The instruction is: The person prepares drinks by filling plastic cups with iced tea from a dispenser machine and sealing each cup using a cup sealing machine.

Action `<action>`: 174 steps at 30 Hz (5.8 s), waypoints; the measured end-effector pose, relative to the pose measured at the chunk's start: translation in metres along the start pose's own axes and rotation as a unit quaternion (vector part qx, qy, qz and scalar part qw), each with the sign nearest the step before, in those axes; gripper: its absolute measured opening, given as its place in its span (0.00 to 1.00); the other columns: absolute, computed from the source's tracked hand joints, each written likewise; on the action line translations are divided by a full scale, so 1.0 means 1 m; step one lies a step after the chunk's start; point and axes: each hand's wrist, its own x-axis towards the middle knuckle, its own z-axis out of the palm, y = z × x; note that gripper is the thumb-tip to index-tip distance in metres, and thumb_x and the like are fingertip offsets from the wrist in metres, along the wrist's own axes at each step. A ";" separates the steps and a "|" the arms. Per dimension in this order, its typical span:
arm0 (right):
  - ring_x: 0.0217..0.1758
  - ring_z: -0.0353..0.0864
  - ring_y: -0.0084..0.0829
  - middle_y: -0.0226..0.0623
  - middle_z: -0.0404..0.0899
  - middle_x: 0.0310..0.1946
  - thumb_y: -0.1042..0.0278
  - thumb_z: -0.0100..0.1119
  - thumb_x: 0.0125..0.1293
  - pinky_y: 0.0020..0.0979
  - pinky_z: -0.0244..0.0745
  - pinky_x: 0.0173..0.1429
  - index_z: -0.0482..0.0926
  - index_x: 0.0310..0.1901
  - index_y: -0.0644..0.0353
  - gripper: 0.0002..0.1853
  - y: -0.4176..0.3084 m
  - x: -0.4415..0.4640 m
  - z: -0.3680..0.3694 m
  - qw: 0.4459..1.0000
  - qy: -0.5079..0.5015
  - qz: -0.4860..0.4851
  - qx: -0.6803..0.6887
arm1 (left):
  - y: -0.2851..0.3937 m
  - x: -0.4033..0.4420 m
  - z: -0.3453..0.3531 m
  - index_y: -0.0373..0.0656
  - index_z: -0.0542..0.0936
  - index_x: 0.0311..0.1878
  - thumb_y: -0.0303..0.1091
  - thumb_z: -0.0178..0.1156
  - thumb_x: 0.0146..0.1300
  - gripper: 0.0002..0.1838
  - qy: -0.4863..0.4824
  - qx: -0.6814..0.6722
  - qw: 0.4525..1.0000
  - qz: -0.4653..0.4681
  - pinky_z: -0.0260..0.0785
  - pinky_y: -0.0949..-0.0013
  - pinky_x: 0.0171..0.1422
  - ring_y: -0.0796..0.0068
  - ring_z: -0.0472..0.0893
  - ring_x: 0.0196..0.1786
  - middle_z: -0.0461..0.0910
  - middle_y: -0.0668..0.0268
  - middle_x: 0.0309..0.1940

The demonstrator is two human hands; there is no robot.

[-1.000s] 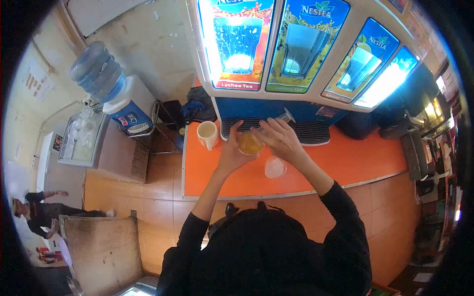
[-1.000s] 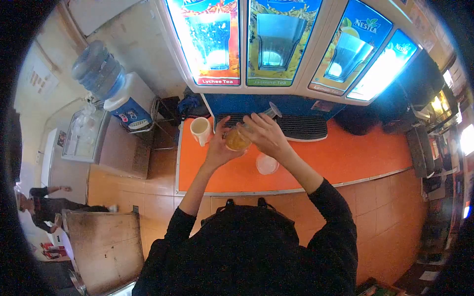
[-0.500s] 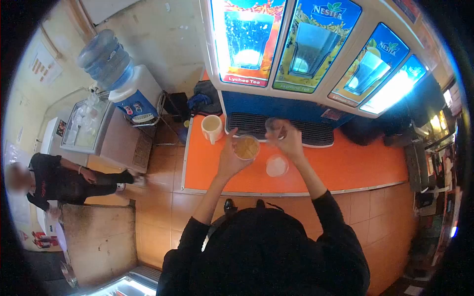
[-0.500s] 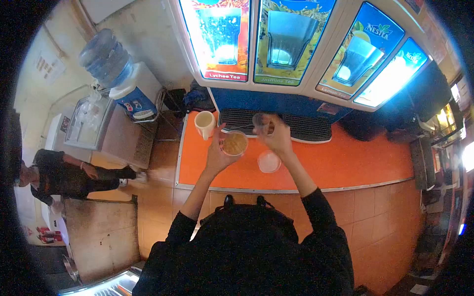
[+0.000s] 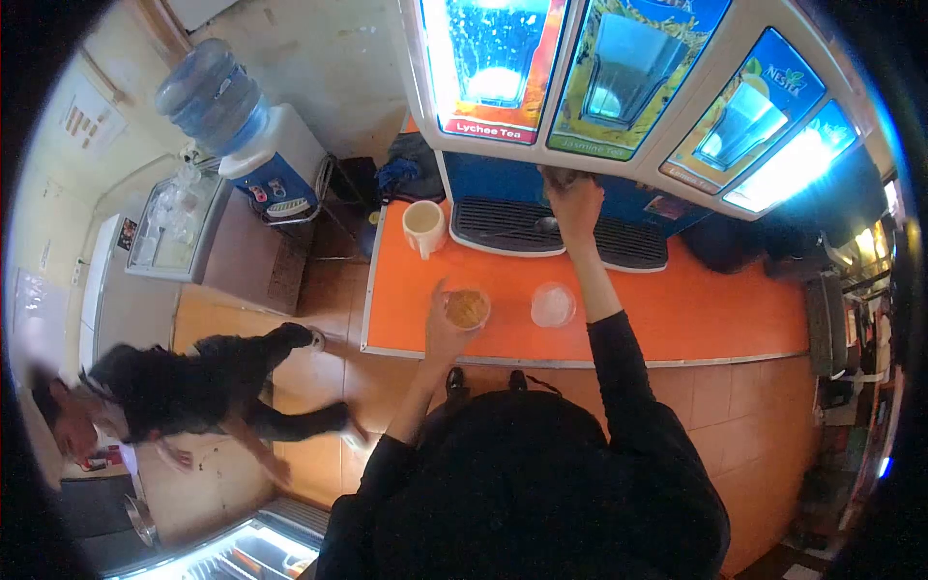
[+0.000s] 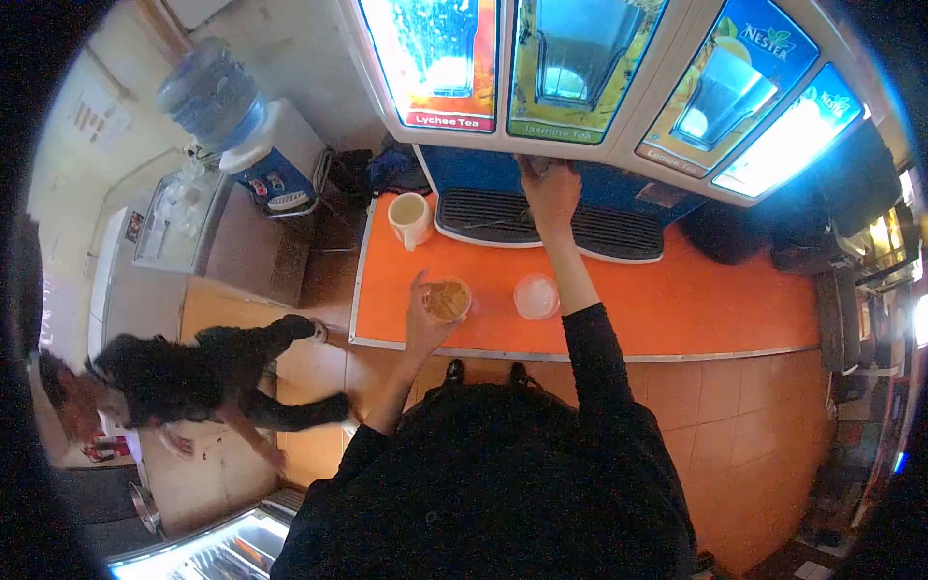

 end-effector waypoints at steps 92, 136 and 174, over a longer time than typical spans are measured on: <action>0.48 0.80 0.42 0.37 0.77 0.45 0.68 0.65 0.49 0.40 0.79 0.47 0.80 0.50 0.48 0.22 -0.021 -0.028 -0.083 0.929 -0.200 -0.266 -0.163 | 0.101 0.146 0.036 0.42 0.56 0.70 0.36 0.80 0.34 0.58 -0.140 -0.031 0.971 0.194 0.73 0.59 0.56 0.56 0.79 0.51 0.78 0.56 0.47; 0.51 0.79 0.45 0.51 0.75 0.52 0.51 0.72 0.52 0.43 0.76 0.54 0.72 0.57 0.63 0.35 0.046 -0.068 0.053 0.969 -0.192 0.100 0.117 | 0.094 0.078 -0.079 0.46 0.56 0.71 0.30 0.79 0.39 0.55 0.001 0.017 0.998 0.067 0.69 0.60 0.63 0.63 0.73 0.59 0.70 0.58 0.55; 0.60 0.67 0.62 0.57 0.63 0.62 0.58 0.61 0.59 0.55 0.75 0.54 0.69 0.59 0.51 0.26 0.122 -0.496 -0.820 0.777 0.111 0.553 -0.278 | 0.374 -0.415 0.511 0.42 0.61 0.70 0.35 0.79 0.40 0.52 -0.499 -0.112 0.713 0.480 0.65 0.59 0.63 0.62 0.70 0.57 0.68 0.58 0.51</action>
